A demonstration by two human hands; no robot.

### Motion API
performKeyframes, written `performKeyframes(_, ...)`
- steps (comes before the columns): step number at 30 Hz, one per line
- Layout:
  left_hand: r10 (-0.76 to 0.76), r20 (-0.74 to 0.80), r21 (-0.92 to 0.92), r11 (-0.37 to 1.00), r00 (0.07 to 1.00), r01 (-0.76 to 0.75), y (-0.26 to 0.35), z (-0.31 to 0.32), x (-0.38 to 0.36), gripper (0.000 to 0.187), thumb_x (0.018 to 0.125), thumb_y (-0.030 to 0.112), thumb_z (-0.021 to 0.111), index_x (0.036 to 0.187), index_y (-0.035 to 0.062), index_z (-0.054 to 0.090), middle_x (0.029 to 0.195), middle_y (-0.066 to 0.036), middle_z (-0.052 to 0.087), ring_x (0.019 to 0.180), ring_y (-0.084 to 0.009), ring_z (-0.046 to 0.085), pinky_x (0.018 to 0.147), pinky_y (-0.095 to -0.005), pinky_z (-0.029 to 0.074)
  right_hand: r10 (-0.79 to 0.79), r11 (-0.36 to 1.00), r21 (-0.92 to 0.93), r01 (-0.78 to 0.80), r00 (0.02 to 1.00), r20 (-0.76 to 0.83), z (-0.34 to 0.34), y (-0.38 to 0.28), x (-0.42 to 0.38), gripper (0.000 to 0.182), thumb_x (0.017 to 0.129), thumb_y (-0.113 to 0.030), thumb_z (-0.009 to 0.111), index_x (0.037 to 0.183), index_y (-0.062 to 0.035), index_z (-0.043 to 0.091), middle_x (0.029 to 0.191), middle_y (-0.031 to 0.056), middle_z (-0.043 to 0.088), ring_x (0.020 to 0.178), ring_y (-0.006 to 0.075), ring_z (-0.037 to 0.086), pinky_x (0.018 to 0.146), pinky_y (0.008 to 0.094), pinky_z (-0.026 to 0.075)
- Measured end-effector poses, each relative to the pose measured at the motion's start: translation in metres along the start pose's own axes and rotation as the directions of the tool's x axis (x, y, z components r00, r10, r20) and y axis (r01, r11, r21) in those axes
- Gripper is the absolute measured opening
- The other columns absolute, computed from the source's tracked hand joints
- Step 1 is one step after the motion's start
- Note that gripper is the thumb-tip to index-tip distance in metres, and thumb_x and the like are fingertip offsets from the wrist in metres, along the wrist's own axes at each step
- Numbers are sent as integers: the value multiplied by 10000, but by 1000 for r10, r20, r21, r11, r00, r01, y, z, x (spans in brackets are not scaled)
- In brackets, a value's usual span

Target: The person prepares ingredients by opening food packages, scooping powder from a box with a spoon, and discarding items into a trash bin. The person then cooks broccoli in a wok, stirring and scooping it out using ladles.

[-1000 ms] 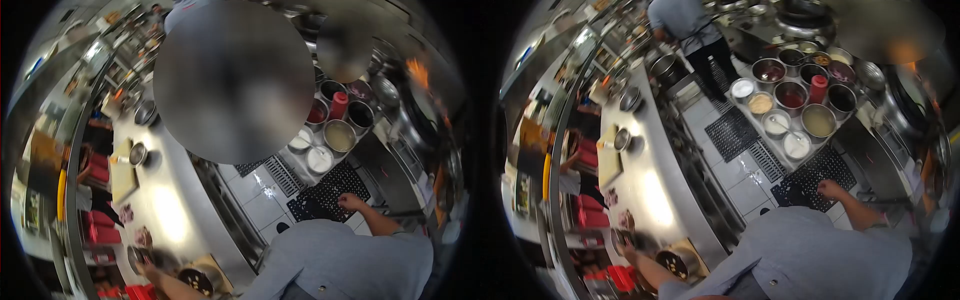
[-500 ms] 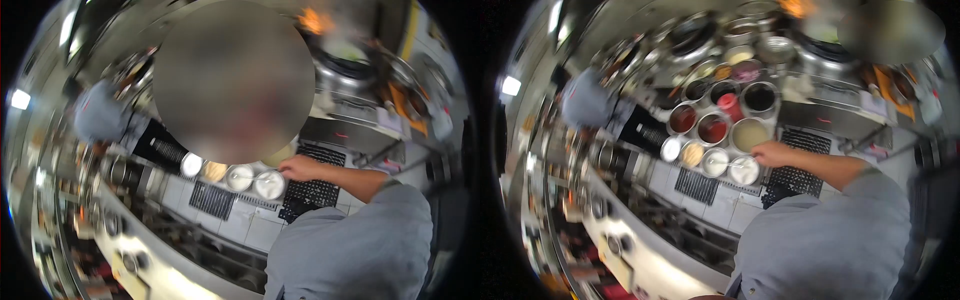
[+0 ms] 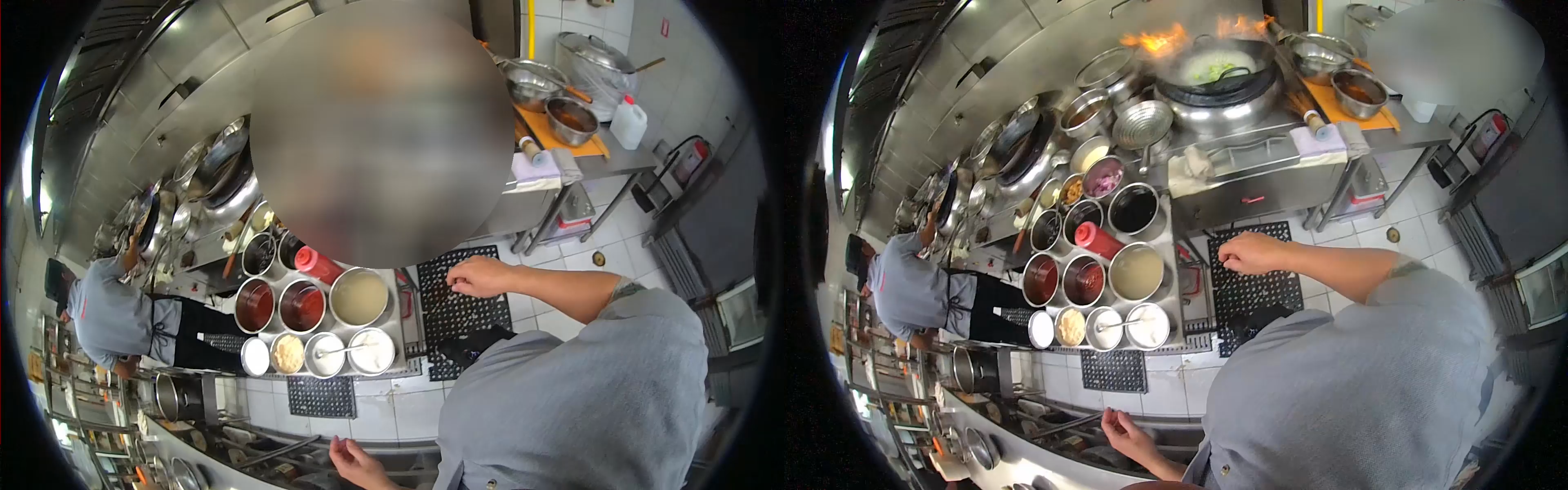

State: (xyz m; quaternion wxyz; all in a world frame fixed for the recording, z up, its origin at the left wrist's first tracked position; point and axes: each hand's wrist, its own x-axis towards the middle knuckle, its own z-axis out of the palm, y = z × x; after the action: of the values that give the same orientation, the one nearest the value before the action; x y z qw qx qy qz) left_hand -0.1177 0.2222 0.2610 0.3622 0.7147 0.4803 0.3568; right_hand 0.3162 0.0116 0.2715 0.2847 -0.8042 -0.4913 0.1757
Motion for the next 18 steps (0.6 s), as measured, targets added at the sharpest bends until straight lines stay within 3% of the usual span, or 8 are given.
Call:
performKeyframes(5,84,-38,151,986,996,-77,42,12,-8,268,995,140,571,1171,-60,596,985,-109,648,828,-164,591,731,-281,487,114,992,-15,-128,921,-371,-99,83,29,171,902,-208,589,952,-70,676,856,156,690,827,354,671,741,460,524)
performKeyframes(7,70,-50,143,988,996,-62,56,29,-13,256,1003,165,566,1126,-56,603,963,-104,647,804,-157,580,708,-278,479,71,992,-34,-118,776,-627,-155,108,54,160,898,-200,590,952,-77,677,862,159,687,813,352,668,741,451,524)
performKeyframes(9,-17,-43,73,997,999,20,53,52,-11,259,1012,194,563,1070,-54,610,923,-96,638,773,-151,566,683,-273,470,82,985,-40,-167,663,-744,-202,135,84,156,893,-198,596,960,-84,678,895,161,685,843,356,662,759,445,523)
performKeyframes(12,43,47,71,996,998,-46,90,119,-5,317,1034,234,539,910,-50,605,775,-49,584,711,-131,534,649,-267,455,-27,978,-146,-151,599,-800,-275,171,89,175,891,-216,607,983,-88,684,946,159,689,900,362,656,799,441,525)
performKeyframes(15,-23,210,109,994,977,0,115,179,-3,330,1040,209,519,880,-64,614,774,-53,596,706,-140,544,640,-281,450,229,869,-82,-488,544,-807,-371,286,58,239,866,-225,608,1036,-83,697,1045,180,696,998,364,656,862,455,521)
performKeyframes(16,45,199,92,994,979,-64,113,204,-8,371,1042,226,505,839,-63,617,738,-74,596,688,-156,553,631,-306,444,260,785,-94,-612,465,-846,-400,334,34,256,866,-220,603,1058,-82,703,1024,214,692,995,373,664,860,470,524)
performKeyframes(17,53,337,302,940,940,-161,133,217,-7,407,1043,257,491,814,-54,619,710,-107,603,667,-179,558,611,-340,439,278,605,-198,-772,438,-855,-426,392,4,328,910,-227,579,1188,-66,644,1162,244,643,1108,408,610,946,467,496)
performKeyframes(18,-5,394,319,939,919,-132,150,233,-7,416,1044,271,484,817,-49,621,701,-122,605,662,-189,558,604,-353,437,409,476,-195,-858,412,-814,-440,428,-25,336,914,-215,560,1205,-63,631,1174,253,634,1113,416,603,941,472,495)
